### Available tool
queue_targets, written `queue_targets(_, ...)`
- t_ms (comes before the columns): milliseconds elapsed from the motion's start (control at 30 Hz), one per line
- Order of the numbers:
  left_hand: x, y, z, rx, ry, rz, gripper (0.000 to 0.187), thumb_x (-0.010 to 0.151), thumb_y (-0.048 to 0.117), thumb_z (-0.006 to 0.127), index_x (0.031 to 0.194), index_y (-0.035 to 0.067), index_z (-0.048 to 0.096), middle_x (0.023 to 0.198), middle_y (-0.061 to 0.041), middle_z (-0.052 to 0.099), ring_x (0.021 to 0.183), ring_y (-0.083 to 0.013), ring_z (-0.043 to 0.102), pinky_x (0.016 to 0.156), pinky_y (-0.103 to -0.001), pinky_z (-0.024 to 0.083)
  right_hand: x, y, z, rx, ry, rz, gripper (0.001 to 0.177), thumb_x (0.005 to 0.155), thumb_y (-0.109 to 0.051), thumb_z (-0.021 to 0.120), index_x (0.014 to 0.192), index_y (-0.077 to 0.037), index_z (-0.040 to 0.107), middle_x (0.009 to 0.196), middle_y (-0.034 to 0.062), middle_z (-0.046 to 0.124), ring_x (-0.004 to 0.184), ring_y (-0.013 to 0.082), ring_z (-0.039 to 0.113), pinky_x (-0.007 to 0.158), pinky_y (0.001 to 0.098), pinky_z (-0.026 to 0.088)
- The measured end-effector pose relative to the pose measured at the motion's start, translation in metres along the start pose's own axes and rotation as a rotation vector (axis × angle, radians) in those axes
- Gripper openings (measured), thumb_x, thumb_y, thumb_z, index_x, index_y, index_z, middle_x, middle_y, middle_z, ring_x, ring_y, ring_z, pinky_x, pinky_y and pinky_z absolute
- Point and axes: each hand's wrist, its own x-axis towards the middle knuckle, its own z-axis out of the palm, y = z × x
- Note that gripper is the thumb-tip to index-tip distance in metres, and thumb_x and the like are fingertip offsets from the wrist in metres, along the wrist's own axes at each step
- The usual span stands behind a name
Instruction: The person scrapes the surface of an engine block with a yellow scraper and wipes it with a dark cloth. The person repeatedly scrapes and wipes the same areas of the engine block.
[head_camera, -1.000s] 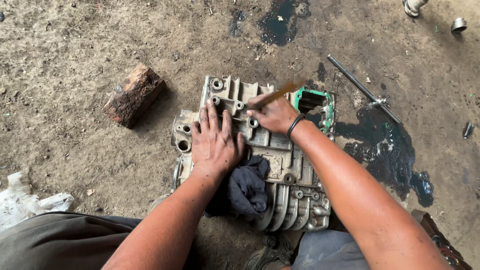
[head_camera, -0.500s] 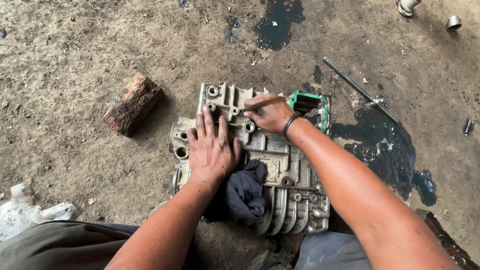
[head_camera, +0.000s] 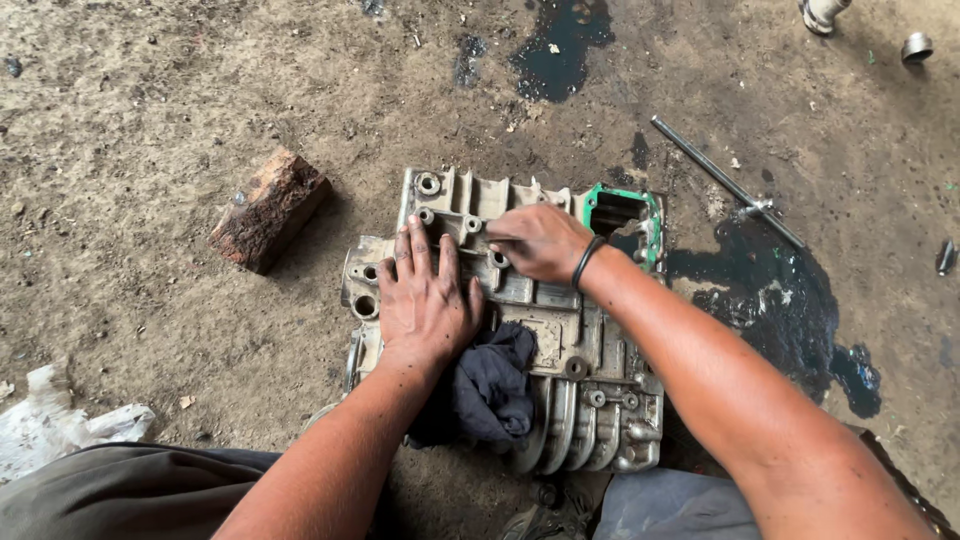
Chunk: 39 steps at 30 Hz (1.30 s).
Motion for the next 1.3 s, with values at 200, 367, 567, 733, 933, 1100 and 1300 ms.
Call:
queue_targets(200, 0.0, 0.002, 0.0, -0.013, 0.001, -0.006, 0.075, 0.09, 0.05, 0.053, 0.149, 0.006, 0.045, 0.162, -0.03, 0.023, 0.148, -0.0418, 0.027, 0.113, -0.057, 0.026, 0.006, -0.002, -0.014, -0.127, 0.092, 0.069, 0.022, 0.097, -0.022, 0.064, 0.082, -0.007, 0.058, 0.075, 0.012, 0.064, 0.07, 0.0337, 0.064, 0.065, 0.0484, 0.054)
queue_targets(367, 0.001, 0.001, 0.001, -0.031, -0.005, -0.004, 0.074, 0.09, 0.05, 0.053, 0.149, 0.005, 0.045, 0.161, -0.031, 0.022, 0.148, -0.0424, 0.025, 0.113, -0.057, 0.025, 0.006, 0.008, -0.004, -0.068, 0.069, 0.15, 0.022, 0.098, -0.029, 0.065, 0.09, -0.008, 0.063, 0.082, 0.0141, 0.068, 0.08, 0.0335, 0.069, 0.074, 0.0467, 0.057)
queue_targets(567, -0.001, -0.001, 0.001, -0.049, 0.019, 0.004, 0.074, 0.09, 0.051, 0.053, 0.148, 0.005, 0.046, 0.161, -0.031, 0.022, 0.149, -0.0427, 0.025, 0.113, -0.056, 0.025, 0.02, 0.033, -0.01, -0.004, -0.104, 0.42, 0.044, 0.089, -0.049, 0.074, 0.099, -0.006, 0.077, 0.092, 0.02, 0.075, 0.09, 0.0341, 0.072, 0.083, 0.0467, 0.056)
queue_targets(733, 0.0, 0.004, -0.017, -0.135, 0.036, -0.056, 0.058, 0.095, 0.051, 0.056, 0.135, 0.009, 0.057, 0.159, -0.028, 0.034, 0.147, -0.0397, 0.032, 0.114, -0.057, 0.027, 0.016, 0.016, -0.013, -0.037, -0.122, 0.456, 0.042, 0.088, -0.049, 0.071, 0.1, -0.009, 0.077, 0.09, 0.0204, 0.075, 0.086, 0.0363, 0.073, 0.082, 0.048, 0.057)
queue_targets(933, 0.038, 0.009, -0.042, -0.396, -0.081, -0.018, 0.06, 0.087, 0.029, 0.072, 0.143, 0.013, 0.057, 0.134, -0.019, 0.06, 0.118, -0.0379, 0.061, 0.096, -0.047, 0.048, 0.001, -0.024, -0.014, -0.056, 0.158, 0.18, 0.021, 0.088, -0.018, 0.063, 0.098, -0.004, 0.074, 0.092, 0.0203, 0.073, 0.089, 0.0411, 0.069, 0.076, 0.0506, 0.055)
queue_targets(1100, 0.062, 0.001, -0.024, -0.489, -0.001, 0.186, 0.03, 0.088, 0.023, 0.073, 0.115, 0.009, 0.073, 0.097, -0.023, 0.073, 0.094, -0.0412, 0.07, 0.082, -0.049, 0.055, -0.005, -0.056, -0.017, -0.02, -0.003, 0.58, 0.02, 0.091, -0.009, 0.057, 0.104, -0.003, 0.072, 0.106, 0.0193, 0.073, 0.099, 0.0341, 0.072, 0.09, 0.0444, 0.057)
queue_targets(1300, 0.084, -0.016, -0.008, -0.344, -0.093, 0.212, 0.023, 0.089, 0.026, 0.072, 0.098, 0.005, 0.075, 0.091, -0.022, 0.073, 0.085, -0.0416, 0.071, 0.074, -0.049, 0.056, -0.055, -0.111, 0.046, 0.123, 0.617, 0.675, 0.044, 0.097, -0.025, 0.066, 0.13, 0.003, 0.059, 0.124, 0.0302, 0.062, 0.113, 0.0408, 0.061, 0.097, 0.0504, 0.05)
